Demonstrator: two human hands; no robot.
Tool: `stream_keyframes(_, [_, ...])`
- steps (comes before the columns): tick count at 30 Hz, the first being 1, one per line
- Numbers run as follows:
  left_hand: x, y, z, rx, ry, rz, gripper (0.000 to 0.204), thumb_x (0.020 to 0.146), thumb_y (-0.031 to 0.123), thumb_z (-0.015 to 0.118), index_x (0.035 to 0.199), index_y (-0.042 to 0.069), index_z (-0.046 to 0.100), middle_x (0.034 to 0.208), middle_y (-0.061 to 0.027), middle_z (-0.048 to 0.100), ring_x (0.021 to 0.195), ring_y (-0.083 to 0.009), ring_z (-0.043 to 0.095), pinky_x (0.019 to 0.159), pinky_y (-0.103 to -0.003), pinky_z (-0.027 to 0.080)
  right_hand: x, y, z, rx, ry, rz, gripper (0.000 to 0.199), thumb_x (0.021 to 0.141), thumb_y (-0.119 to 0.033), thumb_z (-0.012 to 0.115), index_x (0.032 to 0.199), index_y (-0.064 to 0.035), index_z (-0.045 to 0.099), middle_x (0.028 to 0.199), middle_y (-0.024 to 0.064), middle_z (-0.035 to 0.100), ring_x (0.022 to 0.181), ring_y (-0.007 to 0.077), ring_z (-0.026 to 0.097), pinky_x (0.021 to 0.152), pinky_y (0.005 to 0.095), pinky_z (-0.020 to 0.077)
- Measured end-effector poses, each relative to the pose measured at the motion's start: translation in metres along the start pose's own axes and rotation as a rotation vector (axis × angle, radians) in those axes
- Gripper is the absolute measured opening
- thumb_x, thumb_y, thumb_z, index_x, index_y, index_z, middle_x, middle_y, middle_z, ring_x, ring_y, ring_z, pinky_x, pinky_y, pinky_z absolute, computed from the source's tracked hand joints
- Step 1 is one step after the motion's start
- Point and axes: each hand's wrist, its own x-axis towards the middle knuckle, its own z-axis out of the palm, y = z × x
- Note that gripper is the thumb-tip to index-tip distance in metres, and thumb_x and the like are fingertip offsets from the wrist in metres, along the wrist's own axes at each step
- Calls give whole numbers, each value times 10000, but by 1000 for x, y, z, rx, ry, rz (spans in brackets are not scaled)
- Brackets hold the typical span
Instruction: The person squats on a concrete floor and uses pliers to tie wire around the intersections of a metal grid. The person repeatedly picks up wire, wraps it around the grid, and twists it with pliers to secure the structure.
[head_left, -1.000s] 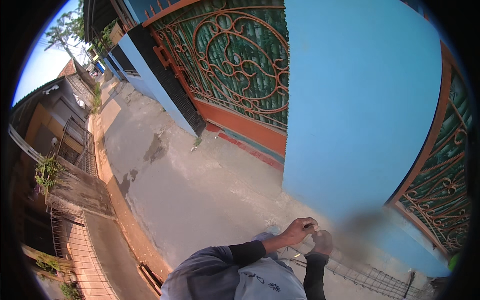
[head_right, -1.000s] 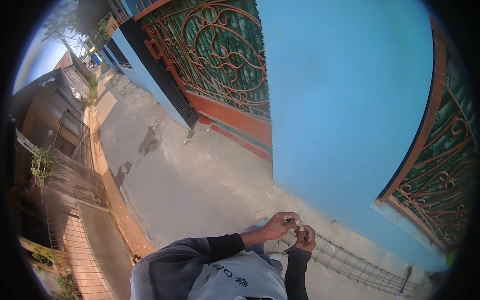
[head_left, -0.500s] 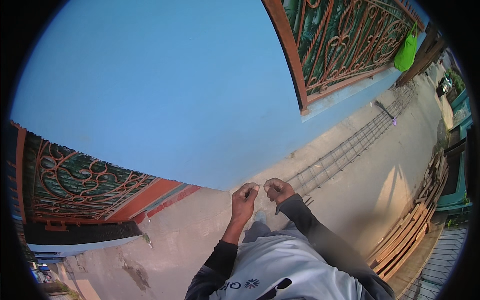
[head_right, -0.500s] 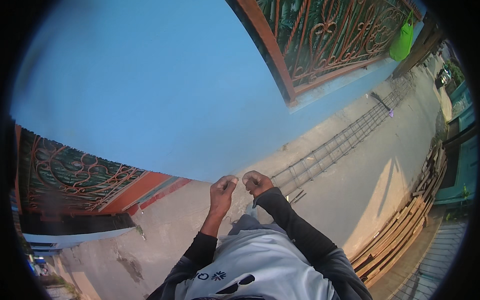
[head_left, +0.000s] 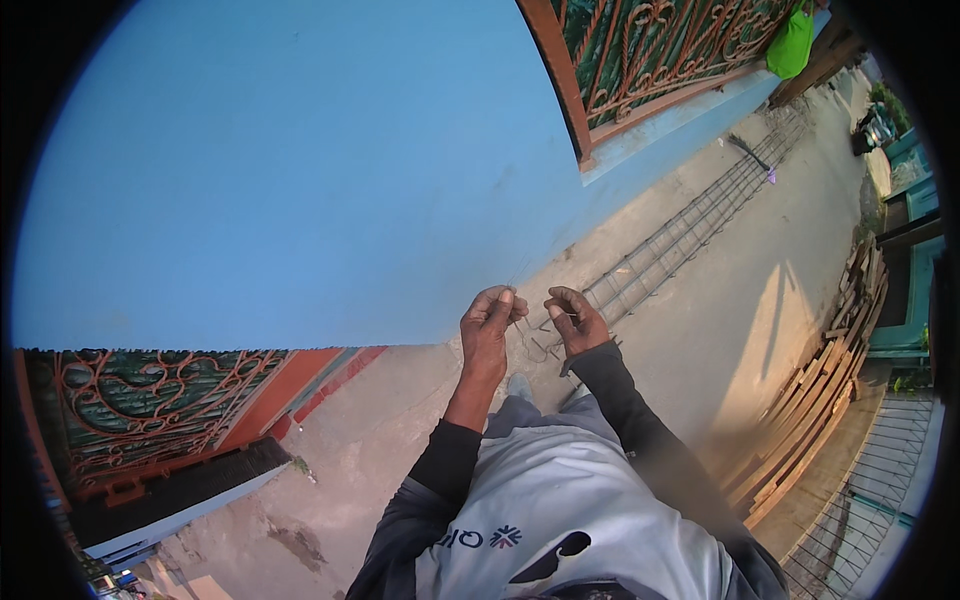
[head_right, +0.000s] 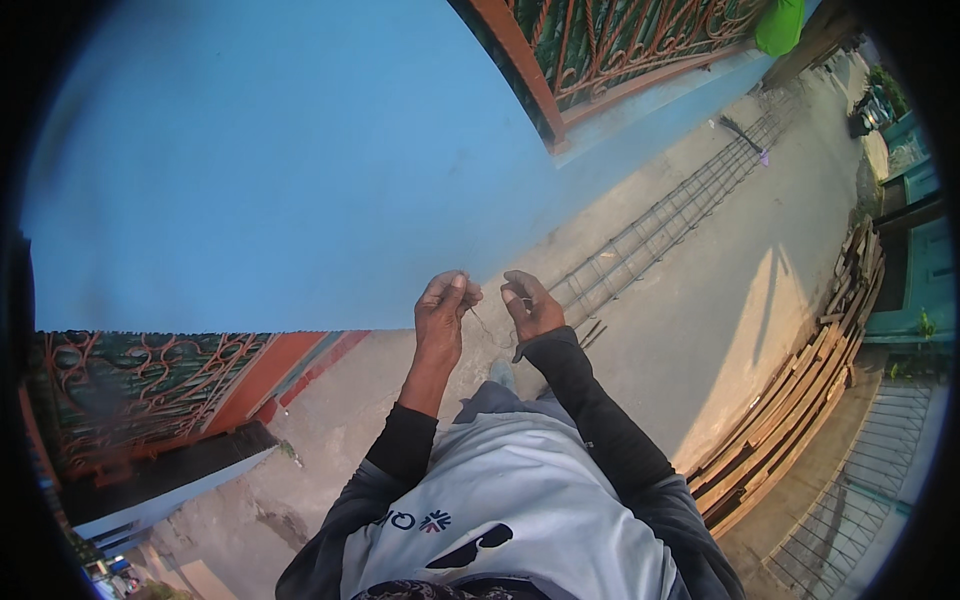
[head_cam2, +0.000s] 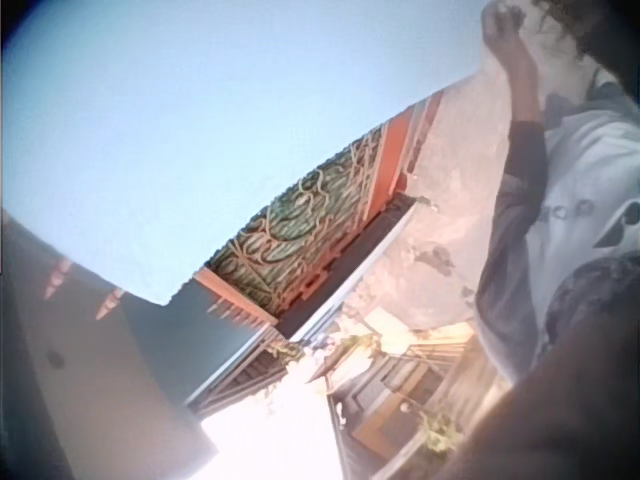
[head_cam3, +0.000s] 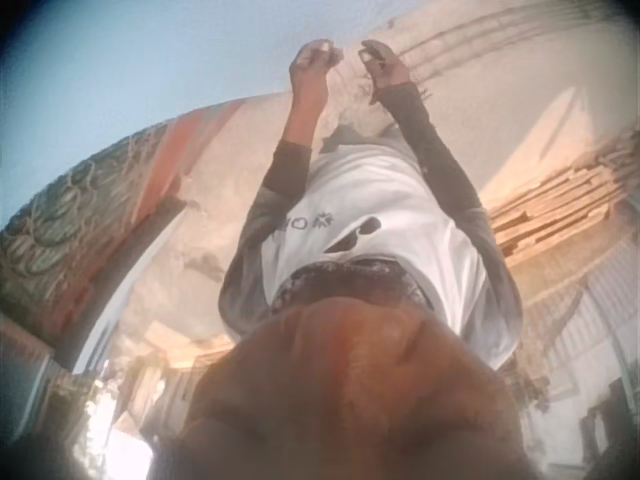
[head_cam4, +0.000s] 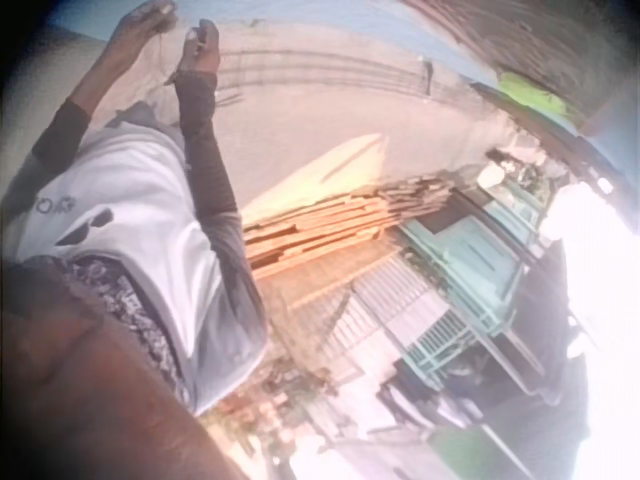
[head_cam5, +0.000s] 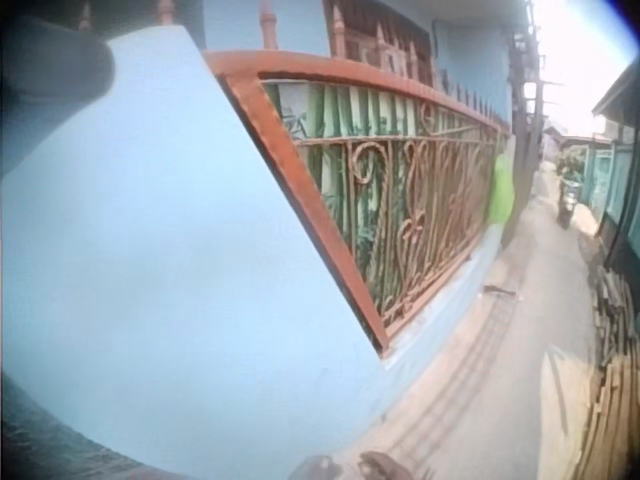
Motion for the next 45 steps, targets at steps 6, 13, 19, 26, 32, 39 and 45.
stream_keyframes(6, [14, 10, 18, 2, 55, -28, 245, 939, 229, 657, 1068, 24, 622, 953, -106, 701, 956, -177, 643, 869, -339, 423, 0, 5, 24, 297, -198, 273, 278, 983, -259, 573, 1144, -43, 640, 820, 35, 631, 795, 125, 571, 734, 287, 463])
stream_keyframes(13, [25, 8, 27, -78, 15, -36, 233, 948, 251, 645, 1035, 37, 620, 989, -113, 694, 929, -186, 640, 866, -351, 452, 10, -4, 9, 236, -216, 146, 180, 992, -202, 576, 1112, -88, 647, 664, -56, 456, 541, 41, 380, 483, 231, 315])
stream_keyframes(19, [28, 22, 43, 79, -263, 57, 388, 1001, 355, 546, 1167, 8, 601, 1075, -131, 667, 1036, -224, 619, 933, -388, 476, 24, -34, -16, 823, -177, 541, 131, 996, -209, 573, 1065, -122, 643, 578, -61, 336, 455, 48, 250, 403, 236, 208])
stream_keyframes(26, [-10, -6, 33, 398, -723, -174, 509, 1012, 425, 497, 1251, -15, 590, 1172, -111, 645, 1117, -202, 592, 1013, -378, 436, 41, -43, -49, 993, 87, 375, 167, 1010, -247, 538, 1125, -130, 570, 627, -54, 317, 522, 69, 293, 437, 220, 233])
stream_keyframes(32, [-29, -14, 42, 460, -798, -119, 414, 1007, 364, 530, 1143, -11, 643, 1059, -102, 657, 945, -185, 641, 978, -343, 450, 41, -39, -61, 1013, 215, 310, 219, 1000, -283, 554, 1150, -124, 552, 656, -58, 285, 576, 65, 294, 489, 216, 244])
stream_keyframes(39, [-28, -22, 37, 862, -770, 130, 370, 1024, 313, 484, 1022, -12, 661, 689, -46, 576, 603, -174, 602, 1101, -444, 336, 43, -39, -61, 972, 207, 271, 242, 984, -293, 591, 1141, -111, 560, 647, -57, 307, 523, 62, 300, 454, 224, 248])
stream_keyframes(45, [-27, -19, 50, 852, -808, 156, 298, 1010, 257, 493, 995, 10, 659, 599, -40, 568, 638, -167, 608, 1185, -484, 184, 44, -53, -67, 966, 230, 271, 154, 997, -273, 573, 1087, -149, 592, 607, -51, 310, 476, 65, 271, 409, 236, 210])
